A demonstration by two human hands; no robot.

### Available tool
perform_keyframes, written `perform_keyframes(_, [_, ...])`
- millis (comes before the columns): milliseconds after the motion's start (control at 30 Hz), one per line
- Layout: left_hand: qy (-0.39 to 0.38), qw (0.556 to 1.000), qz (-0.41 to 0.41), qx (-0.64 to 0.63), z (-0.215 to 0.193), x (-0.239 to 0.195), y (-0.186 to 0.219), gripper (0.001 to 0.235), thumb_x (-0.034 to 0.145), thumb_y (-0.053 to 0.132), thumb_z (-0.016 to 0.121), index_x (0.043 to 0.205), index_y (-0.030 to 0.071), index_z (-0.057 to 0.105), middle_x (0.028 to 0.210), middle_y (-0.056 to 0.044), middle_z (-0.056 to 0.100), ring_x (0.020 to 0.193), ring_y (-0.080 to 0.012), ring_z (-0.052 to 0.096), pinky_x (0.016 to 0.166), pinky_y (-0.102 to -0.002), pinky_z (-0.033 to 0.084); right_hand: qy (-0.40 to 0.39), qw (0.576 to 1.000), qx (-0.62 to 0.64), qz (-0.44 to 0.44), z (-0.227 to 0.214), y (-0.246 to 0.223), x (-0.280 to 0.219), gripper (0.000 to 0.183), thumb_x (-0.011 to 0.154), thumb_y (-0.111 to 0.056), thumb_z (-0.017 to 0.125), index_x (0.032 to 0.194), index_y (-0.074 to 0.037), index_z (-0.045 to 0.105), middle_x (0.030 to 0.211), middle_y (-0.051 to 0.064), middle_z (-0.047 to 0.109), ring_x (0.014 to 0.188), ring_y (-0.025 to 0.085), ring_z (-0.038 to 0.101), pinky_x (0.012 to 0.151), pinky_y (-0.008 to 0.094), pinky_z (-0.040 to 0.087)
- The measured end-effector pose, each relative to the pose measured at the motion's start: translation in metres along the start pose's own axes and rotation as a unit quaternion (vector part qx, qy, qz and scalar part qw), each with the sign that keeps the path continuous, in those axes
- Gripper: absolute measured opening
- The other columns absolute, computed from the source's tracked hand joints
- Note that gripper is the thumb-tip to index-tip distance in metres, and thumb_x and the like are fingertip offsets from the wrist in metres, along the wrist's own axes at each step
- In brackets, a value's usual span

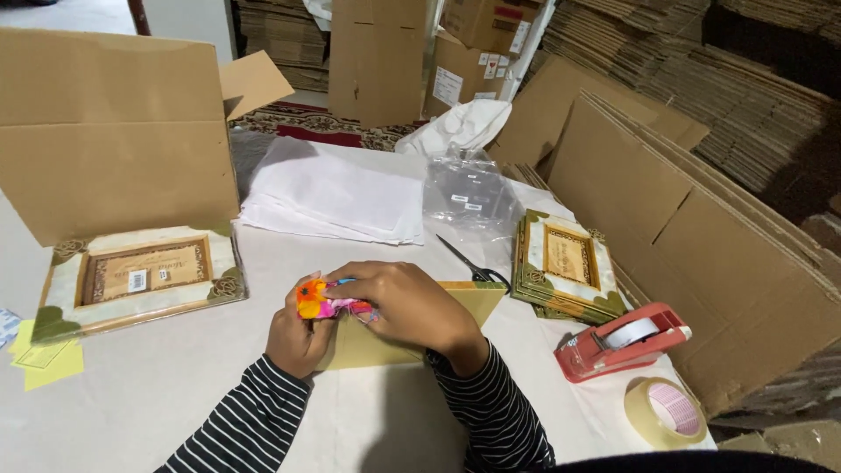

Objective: Applying colorful adhesive strips to the back of picture frames as part of a packaging process.

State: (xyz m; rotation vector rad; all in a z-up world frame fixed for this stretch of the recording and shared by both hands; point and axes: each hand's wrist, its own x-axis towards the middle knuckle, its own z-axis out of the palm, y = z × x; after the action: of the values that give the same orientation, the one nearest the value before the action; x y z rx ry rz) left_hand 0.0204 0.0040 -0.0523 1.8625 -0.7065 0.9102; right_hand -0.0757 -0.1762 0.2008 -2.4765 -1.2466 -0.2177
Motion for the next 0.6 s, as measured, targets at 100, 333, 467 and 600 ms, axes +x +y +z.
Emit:
perform_keyframes(100, [0.002,1.000,-0.007,-0.012,0.007,-0.011,-0.019,0.060,0.094,0.025,0.059,0.143,0.001,0.034,0.123,-0.020,0.069,0.098,-0.0445,0.071,0.089,-0.056,0.058,-0.005,1.000,0.007,0.015,-0.007,0.000,-0.003,0.034,0.080,0.008,0.070,0.112,-0.004,0.075,0.116,0.018,0.074,0.106,0.035,0.073,0.088,0.043,0.060])
perform_keyframes(333, [0.012,1.000,0.001,-0.015,-0.007,0.008,0.016,0.056,0.096,0.025,0.060,0.142,0.002,0.038,0.088,-0.016,0.075,0.074,-0.0392,0.075,0.072,-0.048,0.062,-0.022,0.997,0.038,0.056,-0.023,0.019,-0.023,0.038,0.077,0.010,0.068,0.113,-0.001,0.076,0.113,0.022,0.074,0.100,0.042,0.073,0.088,0.050,0.058])
perform_keyframes(467, [0.018,1.000,0.014,-0.005,-0.010,0.015,0.025,0.053,0.096,0.024,0.062,0.139,0.002,0.040,0.082,-0.014,0.075,0.068,-0.0373,0.075,0.066,-0.045,0.062,-0.016,0.996,0.032,0.081,-0.027,0.038,-0.038,0.039,0.074,0.008,0.069,0.108,-0.007,0.079,0.109,0.019,0.076,0.100,0.043,0.073,0.089,0.050,0.057])
perform_keyframes(600, [0.012,1.000,0.015,-0.002,-0.010,0.014,0.024,0.054,0.096,0.025,0.063,0.140,0.002,0.041,0.081,-0.017,0.075,0.065,-0.0391,0.074,0.063,-0.046,0.061,-0.019,0.993,0.020,0.111,-0.038,0.042,-0.051,0.036,0.074,0.010,0.066,0.106,-0.002,0.079,0.108,0.021,0.077,0.100,0.043,0.073,0.089,0.050,0.056])
